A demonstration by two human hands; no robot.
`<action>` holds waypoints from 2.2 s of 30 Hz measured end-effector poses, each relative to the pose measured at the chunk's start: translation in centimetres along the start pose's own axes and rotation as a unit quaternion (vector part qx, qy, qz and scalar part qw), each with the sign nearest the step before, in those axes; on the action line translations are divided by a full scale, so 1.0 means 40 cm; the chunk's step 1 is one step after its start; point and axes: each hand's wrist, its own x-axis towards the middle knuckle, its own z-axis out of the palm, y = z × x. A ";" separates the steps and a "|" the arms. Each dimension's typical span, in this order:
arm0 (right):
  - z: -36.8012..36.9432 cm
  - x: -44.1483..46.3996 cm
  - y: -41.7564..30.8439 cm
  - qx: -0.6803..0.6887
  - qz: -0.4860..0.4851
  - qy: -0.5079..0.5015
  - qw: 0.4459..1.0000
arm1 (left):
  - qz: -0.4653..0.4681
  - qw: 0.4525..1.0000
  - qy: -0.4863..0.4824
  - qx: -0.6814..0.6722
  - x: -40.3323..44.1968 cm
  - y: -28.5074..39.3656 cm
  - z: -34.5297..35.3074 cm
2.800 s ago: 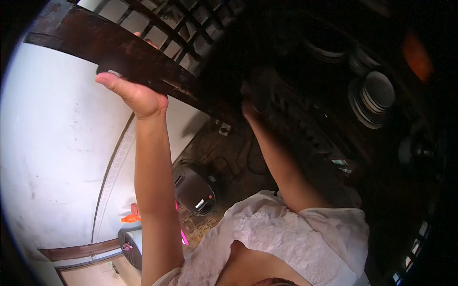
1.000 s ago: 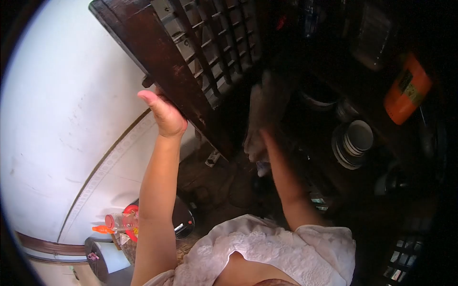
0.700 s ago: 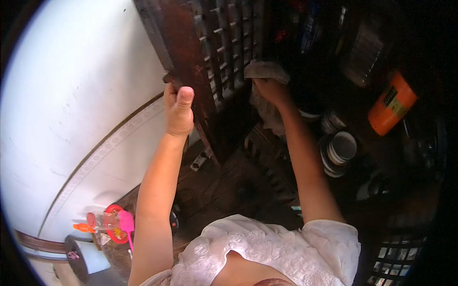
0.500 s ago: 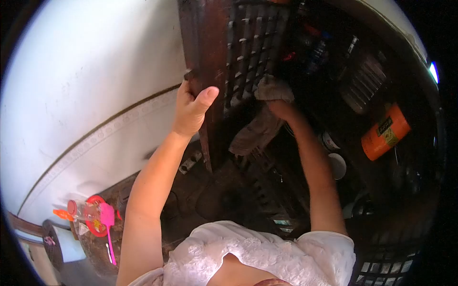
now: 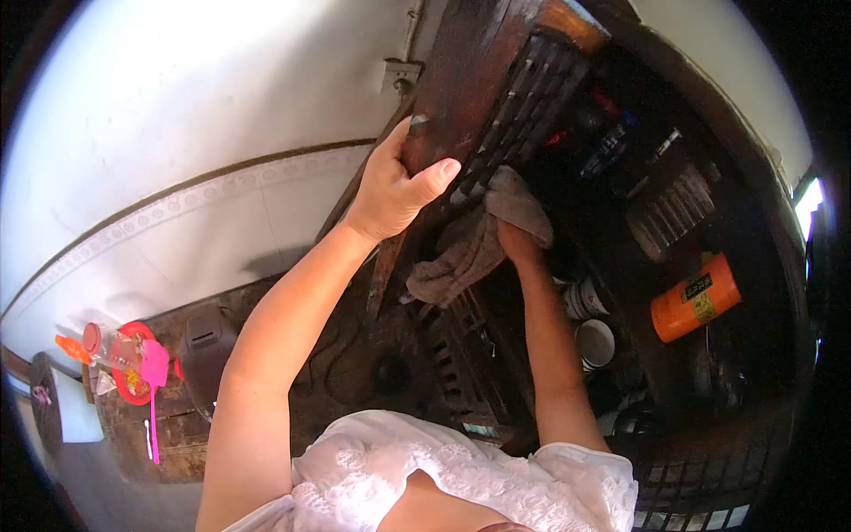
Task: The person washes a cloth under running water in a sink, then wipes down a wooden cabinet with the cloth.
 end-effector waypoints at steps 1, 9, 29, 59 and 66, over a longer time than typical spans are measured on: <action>-0.001 -0.005 -0.010 -0.176 -0.059 -0.033 0.982 | 0.014 1.000 0.004 0.022 0.001 0.000 -0.003; 0.053 -0.005 0.145 0.152 0.014 0.060 0.986 | 0.025 1.000 -0.004 0.008 0.001 0.008 0.009; 0.059 -0.043 0.129 -0.150 -0.379 0.099 0.908 | 0.039 0.999 0.011 0.015 0.012 -0.014 -0.002; 0.043 -0.166 0.034 0.079 -0.190 -0.090 0.975 | 0.044 0.992 0.060 0.099 -0.012 -0.025 0.052; 0.038 -0.095 -0.019 -0.107 -0.242 -0.097 0.959 | 0.096 0.984 0.079 0.126 -0.018 -0.038 0.051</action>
